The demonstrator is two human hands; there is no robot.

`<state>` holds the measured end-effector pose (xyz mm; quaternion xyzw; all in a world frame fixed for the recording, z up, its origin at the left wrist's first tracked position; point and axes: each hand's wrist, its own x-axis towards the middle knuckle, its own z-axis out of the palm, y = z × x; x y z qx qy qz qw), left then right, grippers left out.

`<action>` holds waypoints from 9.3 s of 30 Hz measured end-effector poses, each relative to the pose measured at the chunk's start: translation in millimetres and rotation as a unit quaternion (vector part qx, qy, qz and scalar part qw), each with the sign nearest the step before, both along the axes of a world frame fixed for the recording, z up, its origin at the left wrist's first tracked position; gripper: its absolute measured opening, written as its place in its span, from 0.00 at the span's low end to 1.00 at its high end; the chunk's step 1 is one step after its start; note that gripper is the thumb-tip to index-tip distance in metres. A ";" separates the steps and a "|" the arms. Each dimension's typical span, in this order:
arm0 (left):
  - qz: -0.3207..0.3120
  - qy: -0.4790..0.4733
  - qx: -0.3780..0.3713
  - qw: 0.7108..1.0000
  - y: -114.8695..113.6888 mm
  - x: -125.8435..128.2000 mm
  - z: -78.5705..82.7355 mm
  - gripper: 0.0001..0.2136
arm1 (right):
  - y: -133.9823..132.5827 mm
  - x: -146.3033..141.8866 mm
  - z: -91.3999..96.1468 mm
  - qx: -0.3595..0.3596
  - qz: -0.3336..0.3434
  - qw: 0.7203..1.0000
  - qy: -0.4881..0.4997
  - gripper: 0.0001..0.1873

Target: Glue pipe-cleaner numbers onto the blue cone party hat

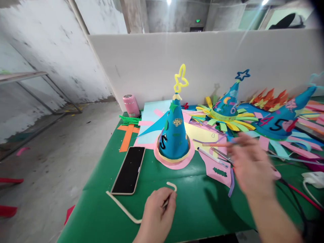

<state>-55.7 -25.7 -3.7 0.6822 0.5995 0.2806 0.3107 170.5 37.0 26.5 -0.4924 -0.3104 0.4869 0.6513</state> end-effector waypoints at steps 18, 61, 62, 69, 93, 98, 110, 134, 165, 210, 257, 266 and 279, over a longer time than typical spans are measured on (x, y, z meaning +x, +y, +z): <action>-0.066 -0.124 -0.102 0.985 23.9 16.2 7.2 0.14 | -22.5 -76.5 -43.7 0.007 0.292 0.943 -0.162 0.05; 0.102 -0.484 -0.235 0.837 36.8 51.1 -1.4 0.06 | 13.1 -51.5 -25.0 -0.003 0.342 0.930 -0.134 0.07; 0.102 -0.481 -0.231 0.839 36.3 50.9 -1.3 0.06 | 13.1 -51.0 -24.6 0.000 0.340 0.930 -0.138 0.07; 0.101 -0.461 -0.195 0.860 31.8 51.1 -2.6 0.07 | 11.4 -48.2 -24.1 0.004 0.340 0.929 -0.148 0.08; 0.032 -0.400 -0.186 0.897 29.1 40.9 -0.3 0.09 | 5.3 -41.6 -12.4 0.009 0.391 0.890 -0.237 0.05; 0.020 -0.394 -0.194 0.898 27.3 38.7 4.2 0.08 | 2.7 -38.6 -15.0 -0.004 0.404 0.887 -0.223 0.06; 0.091 -0.478 -0.210 0.848 39.4 33.6 1.3 0.07 | 7.2 -48.4 -16.6 -0.007 0.336 0.928 -0.164 0.10; -0.091 -0.562 -0.369 0.735 56.9 21.3 14.8 0.04 | -10.1 -34.9 1.2 -0.021 0.428 0.869 -0.247 0.09; -0.111 -0.304 -0.163 0.932 69.2 20.2 18.3 0.10 | -18.8 -41.7 -9.3 0.037 0.321 0.860 -0.395 0.14; -0.192 -0.322 -0.225 0.899 74.7 9.1 -5.2 0.14 | -7.8 -46.7 -15.4 0.004 0.336 0.882 -0.331 0.14; -0.174 -0.393 -0.220 0.876 76.5 8.5 -1.8 0.13 | -0.9 -46.4 -10.5 0.003 0.356 0.869 -0.344 0.12; -0.089 -0.477 -0.182 0.855 76.6 8.6 -6.2 0.11 | -8.1 -64.9 -23.3 -0.023 0.384 0.902 -0.197 0.12; -0.064 -0.401 -0.101 0.908 84.8 2.8 37.0 0.12 | -9.7 -100.6 -13.6 -0.055 0.326 0.943 0.047 0.12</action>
